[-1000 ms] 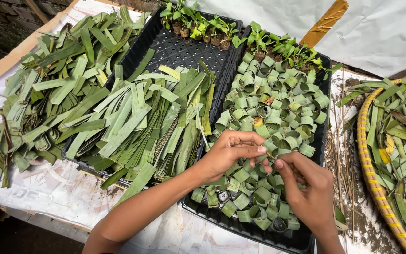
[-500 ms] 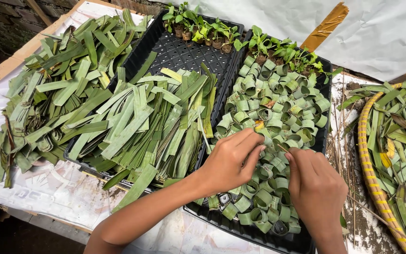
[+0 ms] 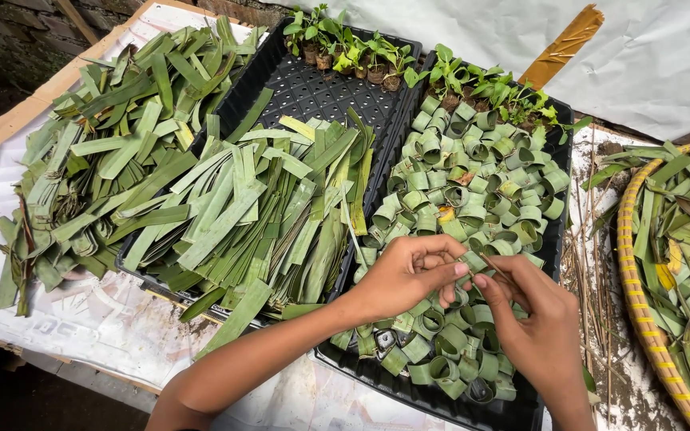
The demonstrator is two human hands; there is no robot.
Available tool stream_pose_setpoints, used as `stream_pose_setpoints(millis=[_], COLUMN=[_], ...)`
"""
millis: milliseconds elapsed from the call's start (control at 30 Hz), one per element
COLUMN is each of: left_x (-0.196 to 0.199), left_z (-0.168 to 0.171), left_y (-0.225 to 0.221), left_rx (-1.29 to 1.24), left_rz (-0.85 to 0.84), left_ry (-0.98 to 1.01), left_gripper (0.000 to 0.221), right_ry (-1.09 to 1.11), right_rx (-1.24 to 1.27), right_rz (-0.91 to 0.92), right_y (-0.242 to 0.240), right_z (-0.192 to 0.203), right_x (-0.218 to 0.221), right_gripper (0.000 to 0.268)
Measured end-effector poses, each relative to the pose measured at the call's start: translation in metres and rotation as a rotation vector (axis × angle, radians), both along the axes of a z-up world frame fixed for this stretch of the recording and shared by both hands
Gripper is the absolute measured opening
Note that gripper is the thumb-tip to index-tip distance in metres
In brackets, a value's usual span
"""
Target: Folding long green leaves into small square seedling pots and arranging them in a tray.
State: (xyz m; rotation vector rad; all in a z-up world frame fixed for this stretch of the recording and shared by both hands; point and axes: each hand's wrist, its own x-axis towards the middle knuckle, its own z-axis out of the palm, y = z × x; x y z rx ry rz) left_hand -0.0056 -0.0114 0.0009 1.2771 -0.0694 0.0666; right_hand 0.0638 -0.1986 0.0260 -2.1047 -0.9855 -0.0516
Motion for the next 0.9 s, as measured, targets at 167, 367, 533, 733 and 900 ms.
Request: stream_pose_setpoints(millis=[167,367,533,733,900], left_x=[-0.003,-0.005,-0.005,-0.003,0.005], left_z=[0.012,0.014,0.019,0.016,0.002], left_y=[0.003,0.002,0.0,0.003,0.004], left_rx=[0.034,0.068,0.113,0.308,-0.057], left_rz=[-0.018,-0.014,0.004,0.181,0.054], left_ry=[-0.014,-0.009,0.02,-0.028,0.023], left_gripper=[0.01,0.008,0.008,0.021,0.015], right_ry=[0.011,0.032,-0.014,-0.129,-0.061], right_rx=[-0.003,-0.008,-0.023,0.025,-0.093], right_rz=[-0.004,-0.018,-0.024,-0.066,-0.017], right_y=[0.0,0.001,0.0,0.007,0.008], right_z=[-0.001,-0.001,-0.004,0.005,-0.007], right_x=[-0.002,-0.006,-0.003,-0.008,-0.001], right_gripper=[0.02,0.018,0.016,0.014,0.034])
